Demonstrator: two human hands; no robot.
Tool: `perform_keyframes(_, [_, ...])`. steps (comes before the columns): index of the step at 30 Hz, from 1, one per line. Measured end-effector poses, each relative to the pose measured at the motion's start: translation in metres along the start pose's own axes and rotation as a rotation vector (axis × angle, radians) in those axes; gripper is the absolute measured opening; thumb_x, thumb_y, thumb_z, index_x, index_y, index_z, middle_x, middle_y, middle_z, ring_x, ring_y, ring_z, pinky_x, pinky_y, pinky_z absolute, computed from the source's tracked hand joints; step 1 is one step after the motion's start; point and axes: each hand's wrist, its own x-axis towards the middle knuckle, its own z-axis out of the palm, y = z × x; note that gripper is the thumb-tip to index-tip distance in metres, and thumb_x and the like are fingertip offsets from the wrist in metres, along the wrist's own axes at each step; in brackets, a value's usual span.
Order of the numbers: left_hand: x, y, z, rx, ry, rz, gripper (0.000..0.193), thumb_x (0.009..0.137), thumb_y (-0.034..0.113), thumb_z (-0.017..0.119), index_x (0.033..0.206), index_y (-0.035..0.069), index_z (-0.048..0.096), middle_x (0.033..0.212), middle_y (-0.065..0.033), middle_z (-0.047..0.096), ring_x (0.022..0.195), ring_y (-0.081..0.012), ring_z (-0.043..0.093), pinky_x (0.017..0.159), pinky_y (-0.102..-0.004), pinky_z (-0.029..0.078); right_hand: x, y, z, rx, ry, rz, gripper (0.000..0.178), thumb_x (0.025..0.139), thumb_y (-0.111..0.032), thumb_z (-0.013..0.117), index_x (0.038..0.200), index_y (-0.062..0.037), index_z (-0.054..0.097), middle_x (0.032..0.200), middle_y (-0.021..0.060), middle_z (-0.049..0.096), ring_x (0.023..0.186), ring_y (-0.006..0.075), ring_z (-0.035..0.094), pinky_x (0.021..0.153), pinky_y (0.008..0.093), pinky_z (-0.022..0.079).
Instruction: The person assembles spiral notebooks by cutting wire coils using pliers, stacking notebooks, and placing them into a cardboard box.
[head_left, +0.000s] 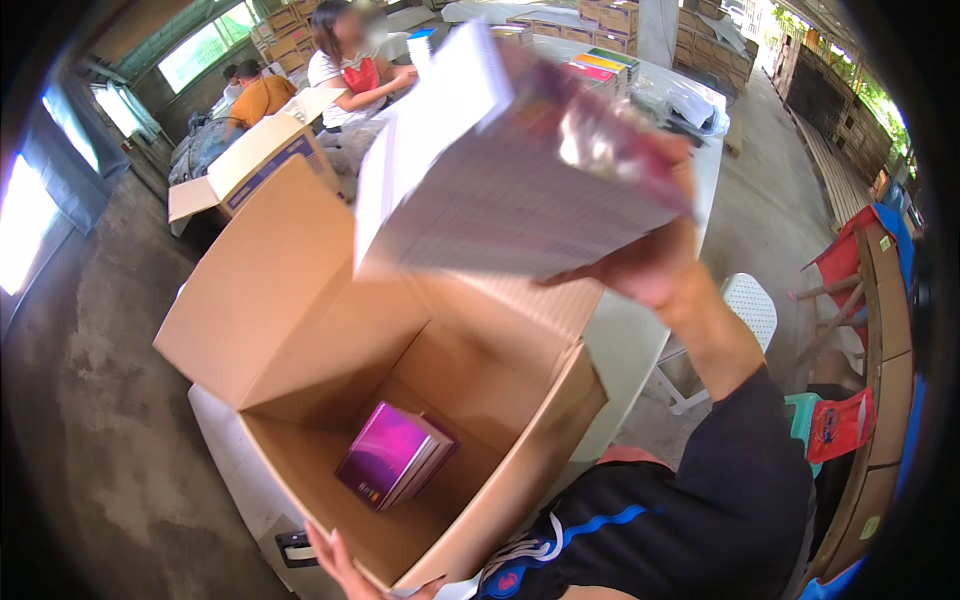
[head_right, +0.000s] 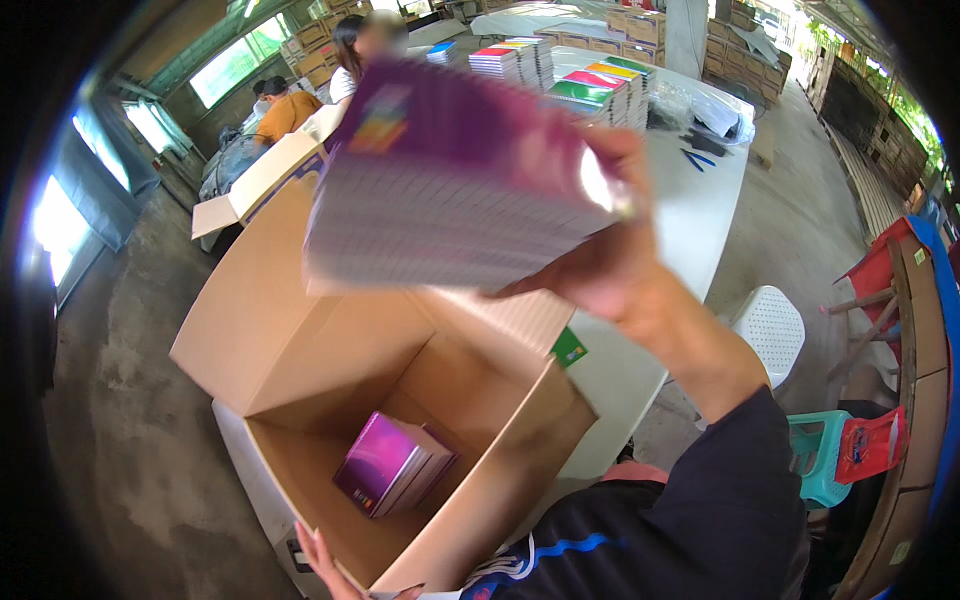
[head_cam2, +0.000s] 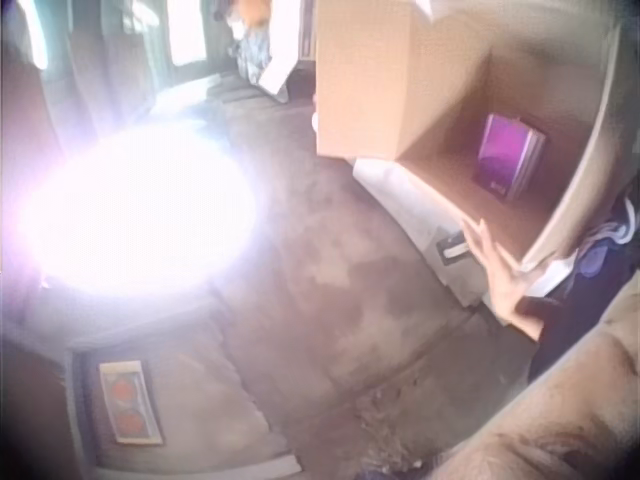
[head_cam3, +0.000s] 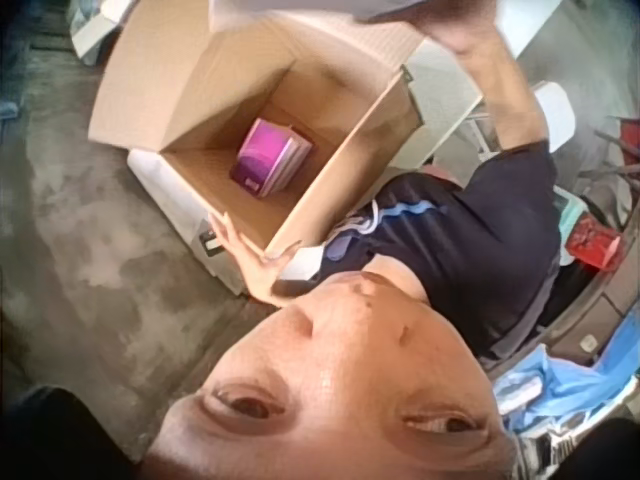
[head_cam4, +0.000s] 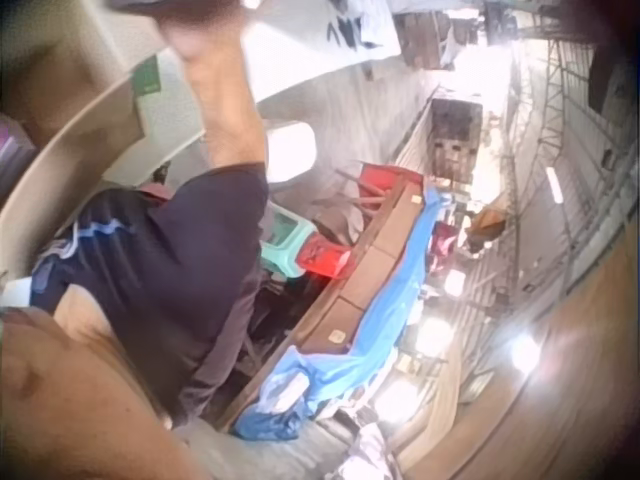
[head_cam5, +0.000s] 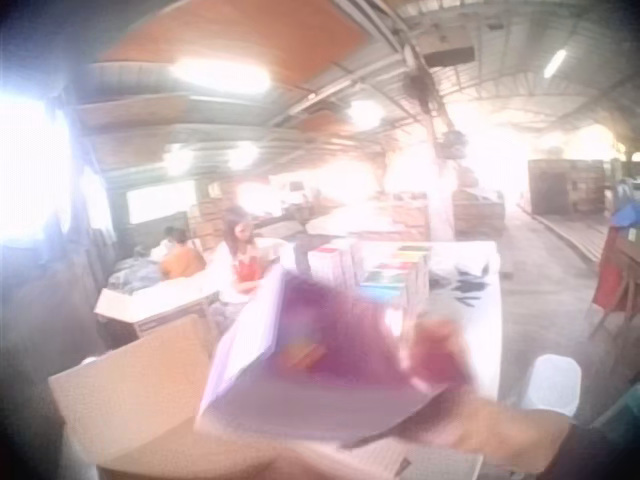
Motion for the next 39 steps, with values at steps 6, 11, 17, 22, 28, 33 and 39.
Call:
perform_keyframes(6, [0.013, 0.055, 0.027, 0.337, 0.205, -0.090, 0.112, 0.052, 0.051, 0.083, 0.142, 0.007, 0.034, 0.142, -0.0253, 0.033, 0.132, -0.0406, 0.032, 0.106, -0.0523, 0.029, -0.049, -0.152, -0.120, -0.102, 0.272, -0.198, 0.078, 0.079, -0.064, 0.045, 0.137, -0.0114, 0.041, 0.139, 0.0174, 0.041, 0.123, 0.0431, 0.043, 0.090, 0.0688, 0.036])
perform_keyframes(11, [0.060, 0.134, 0.082, 0.619, 0.103, -0.368, 0.111, 0.044, 0.026, 0.089, 0.141, 0.013, 0.037, 0.142, -0.0110, 0.040, 0.133, -0.0397, 0.030, 0.108, -0.0515, 0.025, -0.052, -0.211, -0.274, -0.247, 0.725, -0.212, 0.072, 0.067, -0.063, 0.056, 0.124, -0.0183, 0.051, 0.127, 0.0097, 0.052, 0.111, 0.0342, 0.049, 0.084, 0.0565, 0.035])
perform_keyframes(17, [0.078, 0.146, 0.105, 0.639, 0.110, -0.551, 0.103, 0.047, 0.020, 0.089, 0.139, 0.022, 0.042, 0.137, -0.0083, 0.047, 0.131, -0.0377, 0.033, 0.107, -0.0518, 0.027, -0.012, -0.199, -0.444, -0.184, 1.100, -0.052, 0.077, 0.062, -0.060, 0.063, 0.124, -0.0174, 0.049, 0.123, 0.0109, 0.053, 0.108, 0.0339, 0.049, 0.088, 0.0569, 0.031])
perform_keyframes(22, [0.082, 0.146, 0.105, 0.625, 0.088, -0.624, 0.096, 0.050, 0.015, 0.088, 0.136, 0.017, 0.046, 0.135, -0.0150, 0.048, 0.128, -0.0320, 0.040, 0.104, -0.0486, 0.031, 0.000, -0.189, -0.497, -0.137, 1.056, 0.071, 0.067, 0.062, -0.053, 0.063, 0.119, -0.0192, 0.054, 0.117, 0.0058, 0.057, 0.106, 0.0282, 0.053, 0.088, 0.0553, 0.032])
perform_keyframes(28, [0.076, 0.140, 0.110, 0.560, 0.161, -0.539, 0.091, 0.050, 0.014, 0.087, 0.133, 0.015, 0.049, 0.133, -0.0145, 0.050, 0.123, -0.0315, 0.046, 0.102, -0.0441, 0.035, 0.012, -0.198, -0.481, -0.195, 1.112, 0.098, 0.056, 0.066, -0.046, 0.061, 0.112, -0.0142, 0.057, 0.108, 0.0085, 0.061, 0.094, 0.0273, 0.060, 0.074, 0.0455, 0.047])
perform_keyframes(33, [0.073, 0.140, 0.107, 0.622, 0.140, -0.557, 0.090, 0.049, 0.013, 0.086, 0.132, 0.013, 0.050, 0.132, -0.0130, 0.051, 0.120, -0.0312, 0.048, 0.098, -0.0425, 0.041, 0.008, -0.206, -0.484, -0.349, 1.309, 0.186, 0.057, 0.069, -0.043, 0.062, 0.117, -0.0120, 0.054, 0.113, 0.0108, 0.057, 0.105, 0.0277, 0.055, 0.088, 0.0529, 0.041])
perform_keyframes(39, [0.060, 0.133, 0.073, 0.549, 0.064, -0.351, 0.104, 0.042, 0.030, 0.089, 0.136, 0.017, 0.045, 0.138, -0.0080, 0.046, 0.132, -0.0340, 0.035, 0.102, -0.0460, 0.034, 0.003, -0.201, -0.367, -0.717, 1.260, -0.565, 0.070, 0.079, -0.032, 0.060, 0.139, -0.0092, 0.033, 0.141, 0.0128, 0.036, 0.131, 0.0265, 0.033, 0.108, 0.0534, 0.018])
